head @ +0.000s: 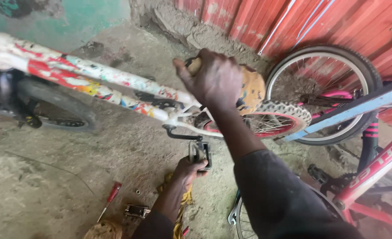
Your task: The person rotates the bicycle pedal with their hand while holding a rag, then uses pliers to cut a cable near the handlebars. They then use a screwdriver to adjust a bolt on the handlebar stem and finally pick up a red bucket.
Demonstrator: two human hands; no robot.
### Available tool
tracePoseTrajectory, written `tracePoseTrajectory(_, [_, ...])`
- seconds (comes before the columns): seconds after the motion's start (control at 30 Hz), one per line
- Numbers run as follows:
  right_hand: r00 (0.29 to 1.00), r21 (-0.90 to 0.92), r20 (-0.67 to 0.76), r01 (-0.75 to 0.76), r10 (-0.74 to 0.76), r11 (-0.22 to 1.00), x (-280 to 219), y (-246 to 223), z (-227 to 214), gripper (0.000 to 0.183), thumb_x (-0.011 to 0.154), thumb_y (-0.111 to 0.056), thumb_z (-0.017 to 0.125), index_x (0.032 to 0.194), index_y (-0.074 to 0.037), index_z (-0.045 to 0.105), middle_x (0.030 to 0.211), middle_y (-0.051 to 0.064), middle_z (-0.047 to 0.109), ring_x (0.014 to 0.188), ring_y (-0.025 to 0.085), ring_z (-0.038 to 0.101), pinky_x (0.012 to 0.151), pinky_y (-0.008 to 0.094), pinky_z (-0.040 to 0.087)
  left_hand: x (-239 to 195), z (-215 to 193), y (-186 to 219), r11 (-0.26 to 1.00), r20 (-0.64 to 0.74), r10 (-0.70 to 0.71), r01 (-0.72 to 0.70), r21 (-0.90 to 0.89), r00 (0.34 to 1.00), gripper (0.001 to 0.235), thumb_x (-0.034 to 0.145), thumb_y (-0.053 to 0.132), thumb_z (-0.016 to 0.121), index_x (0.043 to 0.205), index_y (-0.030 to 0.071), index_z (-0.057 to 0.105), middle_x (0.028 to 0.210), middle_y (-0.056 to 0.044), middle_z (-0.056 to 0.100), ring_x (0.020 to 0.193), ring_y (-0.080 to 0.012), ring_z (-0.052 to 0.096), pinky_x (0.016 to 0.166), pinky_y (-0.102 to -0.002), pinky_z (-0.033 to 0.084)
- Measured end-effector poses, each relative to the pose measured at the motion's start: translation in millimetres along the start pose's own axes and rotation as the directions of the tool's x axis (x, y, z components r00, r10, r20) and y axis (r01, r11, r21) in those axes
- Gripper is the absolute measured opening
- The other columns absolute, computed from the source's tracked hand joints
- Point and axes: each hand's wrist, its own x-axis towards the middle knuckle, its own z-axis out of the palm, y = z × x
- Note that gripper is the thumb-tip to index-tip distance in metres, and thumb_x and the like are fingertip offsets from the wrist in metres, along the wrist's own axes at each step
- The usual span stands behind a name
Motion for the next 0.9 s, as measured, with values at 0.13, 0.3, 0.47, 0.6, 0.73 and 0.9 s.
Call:
tracePoseTrajectory(0.13, [1.000,0.112,0.000,-0.008,0.008,0.994,-7.5,-20.8,-13.5,0.058,0.089,-0.069,0.063,0.077,-0.012,0.069,0.065,0.010,0.069,0.070,0.034,0.075,0.075,0.049,0.056,45.7,-35.4,-45.2,0.999,-0.083,0.008,-0.004,0.045,0.997,0.045,0.074,0.010,0.094,0.102,-0.008,0.063,0.088,-0.020,0.070,0.078,-0.0381,0.076,0.069,-0.050,0.068])
tracePoseTrajectory(0.3, [0.998,0.098,-0.047,0.035,-0.030,0.995,-19.1,-32.2,-25.5,0.059,0.091,-0.068,0.063,0.076,-0.011,0.069,0.063,0.009,0.067,0.068,0.033,0.073,0.072,0.047,0.054,13.7,-57.8,-15.4,0.939,-0.462,0.245,-0.090,0.332,0.852,0.057,0.077,0.008,0.087,0.122,-0.014,0.061,0.107,-0.027,0.071,0.107,-0.0417,0.070,0.081,-0.048,0.066])
tracePoseTrajectory(0.47, [0.997,0.065,-0.068,0.029,-0.025,0.997,-32.0,-23.5,-29.4,0.054,0.088,-0.067,0.067,0.076,-0.014,0.067,0.064,0.007,0.066,0.069,0.030,0.072,0.071,0.043,0.053,33.1,-210.8,12.3,0.464,-0.455,0.391,0.256,0.848,0.800,0.042,0.082,0.032,0.072,0.119,0.012,0.071,0.106,-0.013,0.075,0.106,-0.0330,0.074,0.085,-0.045,0.062])
tracePoseTrajectory(0.6, [0.997,0.072,-0.078,0.007,-0.001,0.997,-20.7,-23.7,-33.3,0.055,0.087,-0.069,0.066,0.075,-0.015,0.068,0.064,0.005,0.066,0.069,0.028,0.072,0.071,0.042,0.052,-84.3,-161.3,106.8,0.702,-0.372,0.470,-0.084,0.707,0.801,0.054,0.074,0.028,0.080,0.120,0.003,0.069,0.103,-0.026,0.072,0.103,-0.0436,0.070,0.086,-0.054,0.054])
tracePoseTrajectory(0.73, [0.998,0.117,-0.067,0.025,-0.017,0.993,-16.4,-28.3,-34.5,0.057,0.090,-0.068,0.065,0.076,-0.013,0.068,0.063,0.008,0.066,0.069,0.032,0.073,0.070,0.044,0.051,-132.8,-37.6,119.4,0.796,-0.214,0.568,-0.464,0.389,0.795,0.045,0.071,0.025,0.088,0.100,-0.003,0.066,0.082,-0.013,0.065,0.079,-0.0220,0.062,0.063,-0.034,0.051])
tracePoseTrajectory(0.9, [1.000,0.079,-0.020,0.012,-0.010,0.997,-24.9,-29.1,-37.2,0.058,0.094,-0.070,0.061,0.075,-0.015,0.068,0.064,0.005,0.068,0.068,0.027,0.073,0.072,0.040,0.050,-17.3,-2.4,-5.3,0.990,-0.121,0.074,-0.059,0.126,0.990,0.039,0.075,0.029,0.092,0.088,0.001,0.069,0.068,-0.013,0.069,0.054,-0.0243,0.073,0.044,-0.031,0.060])
